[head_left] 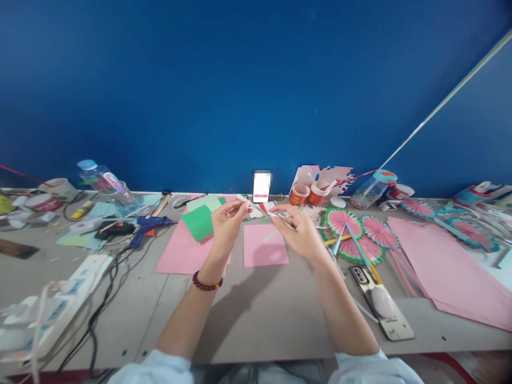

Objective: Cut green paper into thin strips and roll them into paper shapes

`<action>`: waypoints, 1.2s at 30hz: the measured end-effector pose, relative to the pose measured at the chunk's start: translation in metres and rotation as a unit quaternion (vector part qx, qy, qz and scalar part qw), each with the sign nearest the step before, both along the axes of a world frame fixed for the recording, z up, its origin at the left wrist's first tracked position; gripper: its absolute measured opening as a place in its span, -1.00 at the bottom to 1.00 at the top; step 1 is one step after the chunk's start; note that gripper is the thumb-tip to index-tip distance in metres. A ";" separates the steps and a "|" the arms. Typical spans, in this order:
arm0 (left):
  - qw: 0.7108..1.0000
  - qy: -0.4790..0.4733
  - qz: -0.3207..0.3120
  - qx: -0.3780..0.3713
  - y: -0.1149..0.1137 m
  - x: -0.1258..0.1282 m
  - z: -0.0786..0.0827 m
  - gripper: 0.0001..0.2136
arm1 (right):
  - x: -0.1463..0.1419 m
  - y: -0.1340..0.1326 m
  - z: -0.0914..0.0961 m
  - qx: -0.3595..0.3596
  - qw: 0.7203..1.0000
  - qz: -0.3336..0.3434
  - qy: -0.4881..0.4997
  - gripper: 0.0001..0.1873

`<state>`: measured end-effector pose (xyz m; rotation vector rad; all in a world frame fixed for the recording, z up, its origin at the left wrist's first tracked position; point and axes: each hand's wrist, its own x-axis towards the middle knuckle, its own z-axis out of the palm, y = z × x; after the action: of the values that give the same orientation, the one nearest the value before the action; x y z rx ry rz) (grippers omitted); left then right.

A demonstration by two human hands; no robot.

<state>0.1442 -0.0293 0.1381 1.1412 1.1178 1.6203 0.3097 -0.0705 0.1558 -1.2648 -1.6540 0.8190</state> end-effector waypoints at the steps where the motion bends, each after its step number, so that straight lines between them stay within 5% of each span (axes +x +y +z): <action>1: 1.000 -0.003 0.011 0.001 0.000 0.000 0.000 -0.88 | 0.000 -0.002 0.001 -0.009 1.000 0.017 -0.010 -0.74; 4: 0.999 -0.003 0.041 0.009 -0.001 -0.001 0.002 -0.86 | -0.001 -0.007 0.002 -0.013 0.998 0.039 -0.043 -0.74; 9: 0.998 -0.006 0.059 0.010 -0.004 -0.001 0.007 -0.84 | -0.005 -0.013 0.003 0.054 0.995 -0.022 -0.084 -0.72; 18: 0.984 -0.092 -0.129 -0.079 -0.005 0.003 0.002 -0.77 | -0.012 -0.001 -0.004 -0.014 0.996 0.020 0.085 -0.72; 36: 0.983 0.002 -0.176 -0.044 -0.013 0.007 0.002 -0.81 | -0.014 0.008 -0.005 -0.087 0.970 -0.056 0.219 -0.64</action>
<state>0.1512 -0.0424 0.1406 1.2072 0.9193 1.2841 0.2960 -0.0624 0.1510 -1.1783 -1.1677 1.1012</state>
